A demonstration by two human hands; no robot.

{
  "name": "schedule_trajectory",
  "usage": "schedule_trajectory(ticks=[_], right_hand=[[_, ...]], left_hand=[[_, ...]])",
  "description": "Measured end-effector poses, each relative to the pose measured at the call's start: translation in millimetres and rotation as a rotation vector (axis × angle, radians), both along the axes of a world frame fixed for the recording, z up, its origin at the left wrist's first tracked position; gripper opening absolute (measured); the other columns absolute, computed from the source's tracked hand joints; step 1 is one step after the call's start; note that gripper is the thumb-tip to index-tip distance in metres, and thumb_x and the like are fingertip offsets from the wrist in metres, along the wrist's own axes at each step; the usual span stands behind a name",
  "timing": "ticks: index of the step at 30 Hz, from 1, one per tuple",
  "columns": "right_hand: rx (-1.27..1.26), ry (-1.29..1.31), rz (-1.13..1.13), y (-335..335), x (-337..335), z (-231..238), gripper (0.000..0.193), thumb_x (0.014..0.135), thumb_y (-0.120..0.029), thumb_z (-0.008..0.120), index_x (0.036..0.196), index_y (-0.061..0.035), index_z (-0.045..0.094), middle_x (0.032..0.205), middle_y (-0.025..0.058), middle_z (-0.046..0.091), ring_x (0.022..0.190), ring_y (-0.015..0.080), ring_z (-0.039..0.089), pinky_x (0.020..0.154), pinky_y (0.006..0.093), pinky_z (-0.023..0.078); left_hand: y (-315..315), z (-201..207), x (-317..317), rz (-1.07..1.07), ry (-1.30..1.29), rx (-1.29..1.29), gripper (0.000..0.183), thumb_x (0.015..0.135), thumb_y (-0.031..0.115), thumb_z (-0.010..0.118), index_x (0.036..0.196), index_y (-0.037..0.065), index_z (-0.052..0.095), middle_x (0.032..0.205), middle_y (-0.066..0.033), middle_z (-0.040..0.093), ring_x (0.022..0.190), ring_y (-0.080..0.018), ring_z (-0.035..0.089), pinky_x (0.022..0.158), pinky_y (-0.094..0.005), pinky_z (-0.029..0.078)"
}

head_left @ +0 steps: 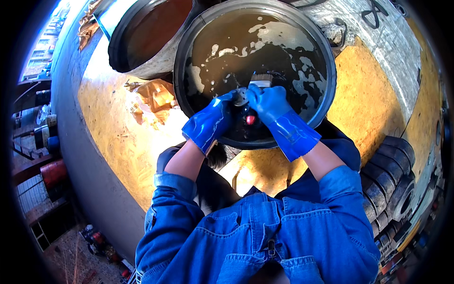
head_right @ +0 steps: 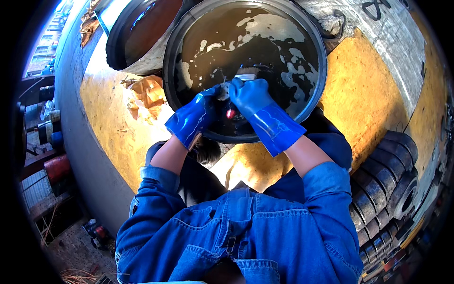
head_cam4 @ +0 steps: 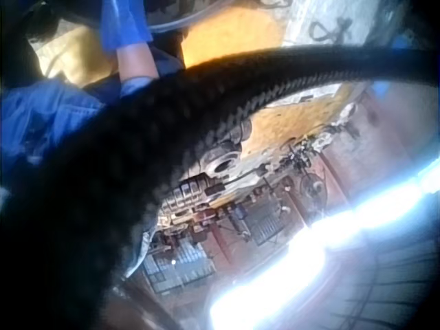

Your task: The person cleans a small circular metal part by scrubbing it with a brush inside a large bucket of liquid, then rinses it in another bucket and continues scrubbing it.

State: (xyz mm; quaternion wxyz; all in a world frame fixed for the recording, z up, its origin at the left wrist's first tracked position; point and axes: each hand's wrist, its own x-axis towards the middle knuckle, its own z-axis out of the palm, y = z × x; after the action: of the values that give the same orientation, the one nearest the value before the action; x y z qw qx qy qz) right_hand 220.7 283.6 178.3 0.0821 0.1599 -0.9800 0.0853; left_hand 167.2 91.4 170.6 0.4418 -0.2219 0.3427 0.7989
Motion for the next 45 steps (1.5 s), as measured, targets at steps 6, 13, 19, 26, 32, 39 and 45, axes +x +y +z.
schedule_trajectory(ticks=[6,13,19,26,32,39,45], right_hand=[[-0.892,-0.338,-0.591,36.3,-4.6,-12.3,0.019,0.091,-0.013,0.068,0.106,-0.0082,0.079,0.101,0.0115,0.079,0.093,0.028,0.076,0.085,0.036,0.058],[-1.187,-0.157,0.206,-3.5,3.4,46.8,0.025,0.089,-0.007,0.074,0.113,-0.0099,0.077,0.104,0.0116,0.078,0.093,0.0253,0.076,0.084,0.0346,0.059],[-0.883,-0.042,0.069,13.1,-1.1,42.4,0.029,0.085,-0.005,0.075,0.112,-0.0134,0.077,0.103,0.0139,0.076,0.088,0.0343,0.075,0.078,0.0376,0.061],[-0.897,-0.257,0.28,6.6,12.4,42.3,0.028,0.084,-0.006,0.076,0.11,-0.0172,0.077,0.101,0.0136,0.077,0.087,0.0343,0.075,0.074,0.0392,0.061],[-0.886,-0.162,-0.371,29.2,2.0,16.8,0.015,0.089,-0.02,0.074,0.102,-0.0146,0.078,0.105,0.0147,0.075,0.095,0.0353,0.073,0.08,0.0406,0.059],[-1.03,-0.47,-0.587,45.7,-14.4,17.6,0.023,0.092,-0.022,0.071,0.105,-0.0038,0.078,0.092,0.0095,0.077,0.085,0.0134,0.072,0.082,0.0304,0.057],[-1.389,-0.473,-0.01,11.7,4.1,65.3,0.024,0.089,-0.011,0.079,0.112,-0.004,0.077,0.103,0.0077,0.078,0.088,0.0158,0.073,0.083,0.0299,0.058]], left_hand=[[-1.0,-11.4,-17.3,0.142,0.09,-0.218,0.043,0.109,0.031,0.048,0.143,0.006,0.055,0.139,-0.0189,0.063,0.124,-0.0345,0.063,0.105,-0.0534,0.052],[-14.3,-16.0,-13.7,0.09,0.151,-0.163,0.043,0.109,0.031,0.048,0.144,0.006,0.055,0.137,-0.0167,0.064,0.12,-0.0331,0.065,0.106,-0.0479,0.052],[-7.4,4.6,-6.1,0.039,0.178,-0.136,0.044,0.108,0.031,0.051,0.142,0.003,0.057,0.138,-0.0154,0.064,0.12,-0.0298,0.066,0.106,-0.0469,0.052],[-8.2,-2.8,-10.4,-0.03,0.207,-0.217,0.04,0.108,0.028,0.049,0.14,0.005,0.059,0.137,-0.0151,0.064,0.122,-0.0296,0.064,0.107,-0.0468,0.052],[-16.5,-14.4,-9.8,-0.019,0.093,-0.028,0.041,0.105,0.025,0.058,0.141,0.007,0.057,0.137,-0.0146,0.064,0.121,-0.032,0.064,0.102,-0.0476,0.055],[-12.5,-18.9,2.1,-0.076,0.369,-0.176,0.044,0.094,0.008,0.073,0.137,0.005,0.062,0.129,-0.0145,0.069,0.113,-0.0303,0.069,0.097,-0.0397,0.057],[-5.3,-20.7,3.5,-0.079,0.312,-0.222,0.037,0.091,0.005,0.074,0.128,0.001,0.069,0.114,-0.0109,0.074,0.1,-0.0241,0.071,0.087,-0.0348,0.058]])
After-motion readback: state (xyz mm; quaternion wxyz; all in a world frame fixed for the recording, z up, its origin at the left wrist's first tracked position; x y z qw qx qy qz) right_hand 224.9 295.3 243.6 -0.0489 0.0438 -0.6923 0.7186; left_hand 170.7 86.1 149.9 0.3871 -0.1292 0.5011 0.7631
